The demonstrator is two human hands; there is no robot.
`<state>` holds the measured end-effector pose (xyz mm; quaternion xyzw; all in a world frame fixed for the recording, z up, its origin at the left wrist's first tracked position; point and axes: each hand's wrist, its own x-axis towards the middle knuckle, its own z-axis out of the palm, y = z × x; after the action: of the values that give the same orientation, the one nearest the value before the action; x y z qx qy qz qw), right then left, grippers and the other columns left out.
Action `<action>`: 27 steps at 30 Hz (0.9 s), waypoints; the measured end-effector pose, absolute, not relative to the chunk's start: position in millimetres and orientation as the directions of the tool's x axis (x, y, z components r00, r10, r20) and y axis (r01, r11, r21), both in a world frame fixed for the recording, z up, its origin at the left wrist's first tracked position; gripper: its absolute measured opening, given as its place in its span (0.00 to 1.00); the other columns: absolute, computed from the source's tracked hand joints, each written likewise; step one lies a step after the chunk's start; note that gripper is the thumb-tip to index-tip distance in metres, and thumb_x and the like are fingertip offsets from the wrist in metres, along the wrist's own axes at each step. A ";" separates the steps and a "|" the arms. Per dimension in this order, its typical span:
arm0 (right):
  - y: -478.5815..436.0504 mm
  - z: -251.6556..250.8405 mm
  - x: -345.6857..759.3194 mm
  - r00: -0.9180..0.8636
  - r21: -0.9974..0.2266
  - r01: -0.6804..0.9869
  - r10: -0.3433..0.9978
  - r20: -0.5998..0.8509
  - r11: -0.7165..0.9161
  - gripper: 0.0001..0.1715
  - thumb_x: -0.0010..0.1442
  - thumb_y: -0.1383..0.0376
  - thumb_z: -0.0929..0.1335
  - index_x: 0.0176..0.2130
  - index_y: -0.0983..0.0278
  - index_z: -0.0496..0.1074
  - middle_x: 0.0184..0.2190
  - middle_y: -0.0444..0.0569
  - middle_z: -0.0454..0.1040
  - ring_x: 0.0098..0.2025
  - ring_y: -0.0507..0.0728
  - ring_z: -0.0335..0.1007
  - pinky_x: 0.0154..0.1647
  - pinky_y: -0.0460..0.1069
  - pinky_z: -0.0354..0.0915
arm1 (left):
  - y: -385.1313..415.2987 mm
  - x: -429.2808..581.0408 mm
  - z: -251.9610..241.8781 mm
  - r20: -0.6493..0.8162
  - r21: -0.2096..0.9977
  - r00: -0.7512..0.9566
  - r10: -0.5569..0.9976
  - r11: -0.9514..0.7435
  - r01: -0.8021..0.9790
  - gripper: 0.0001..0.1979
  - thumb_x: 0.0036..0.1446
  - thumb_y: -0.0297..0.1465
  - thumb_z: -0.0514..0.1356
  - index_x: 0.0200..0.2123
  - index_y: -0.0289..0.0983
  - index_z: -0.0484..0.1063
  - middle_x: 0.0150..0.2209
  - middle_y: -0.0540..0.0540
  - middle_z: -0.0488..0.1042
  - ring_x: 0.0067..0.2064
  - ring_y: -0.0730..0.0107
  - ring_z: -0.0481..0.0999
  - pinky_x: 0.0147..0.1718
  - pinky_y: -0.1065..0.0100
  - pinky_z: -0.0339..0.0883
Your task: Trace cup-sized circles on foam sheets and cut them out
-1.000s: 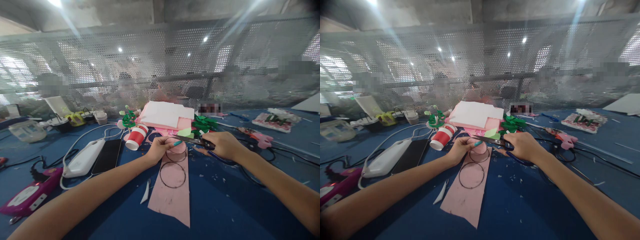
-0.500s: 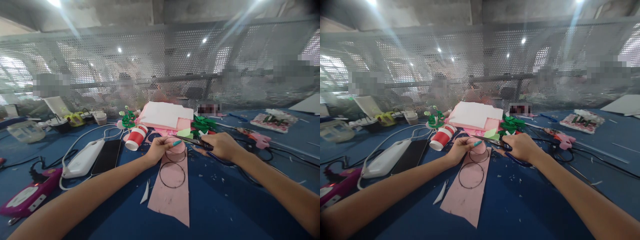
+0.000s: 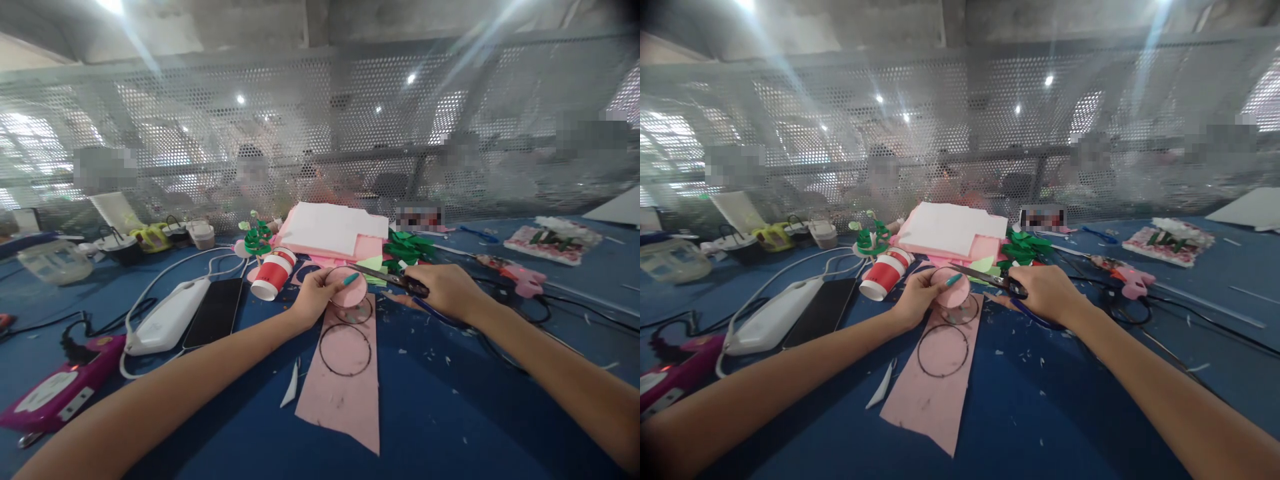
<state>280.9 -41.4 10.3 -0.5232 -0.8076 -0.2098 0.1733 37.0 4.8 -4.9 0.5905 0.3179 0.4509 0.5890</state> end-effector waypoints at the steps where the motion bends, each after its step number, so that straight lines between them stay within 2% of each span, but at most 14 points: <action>1: -41.9 10.7 280.2 -0.411 0.170 0.910 0.763 0.499 0.379 0.20 0.55 0.49 0.61 0.28 0.62 0.66 0.24 0.47 0.73 0.26 0.55 0.69 0.22 0.45 0.48 | 5.0 37.0 -5.1 0.158 0.983 0.396 0.905 -0.105 -0.153 0.16 0.40 0.38 0.67 0.32 0.35 0.73 0.26 0.48 0.76 0.20 0.70 0.72 0.15 0.68 0.69; 10: -40.8 10.7 282.7 -0.428 0.193 0.902 0.741 0.518 0.386 0.19 0.56 0.50 0.62 0.29 0.62 0.66 0.26 0.48 0.73 0.28 0.56 0.70 0.23 0.46 0.50 | 7.3 37.2 -9.5 0.178 0.977 0.422 0.889 -0.109 -0.183 0.14 0.41 0.36 0.66 0.32 0.34 0.75 0.25 0.50 0.74 0.21 0.70 0.73 0.17 0.67 0.71; 15: -41.5 9.6 281.2 -0.439 0.178 0.894 0.724 0.532 0.411 0.18 0.55 0.51 0.62 0.28 0.62 0.65 0.25 0.47 0.73 0.27 0.55 0.69 0.24 0.46 0.51 | 8.2 36.7 -10.9 0.206 0.973 0.411 0.888 -0.141 -0.184 0.15 0.40 0.35 0.67 0.32 0.33 0.76 0.25 0.49 0.75 0.24 0.71 0.73 0.20 0.70 0.71; 27: -41.7 8.1 280.1 -0.437 0.193 0.895 0.708 0.554 0.401 0.18 0.54 0.50 0.64 0.29 0.63 0.66 0.25 0.47 0.72 0.27 0.56 0.70 0.22 0.46 0.51 | 8.0 36.8 -10.9 0.196 0.975 0.430 0.881 -0.127 -0.185 0.13 0.40 0.35 0.67 0.30 0.33 0.75 0.23 0.51 0.73 0.23 0.72 0.72 0.17 0.71 0.71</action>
<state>280.1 -41.7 8.1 -0.4927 -0.8137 -0.2379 0.1965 36.8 8.0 -10.9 0.6016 0.2893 0.4487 0.5942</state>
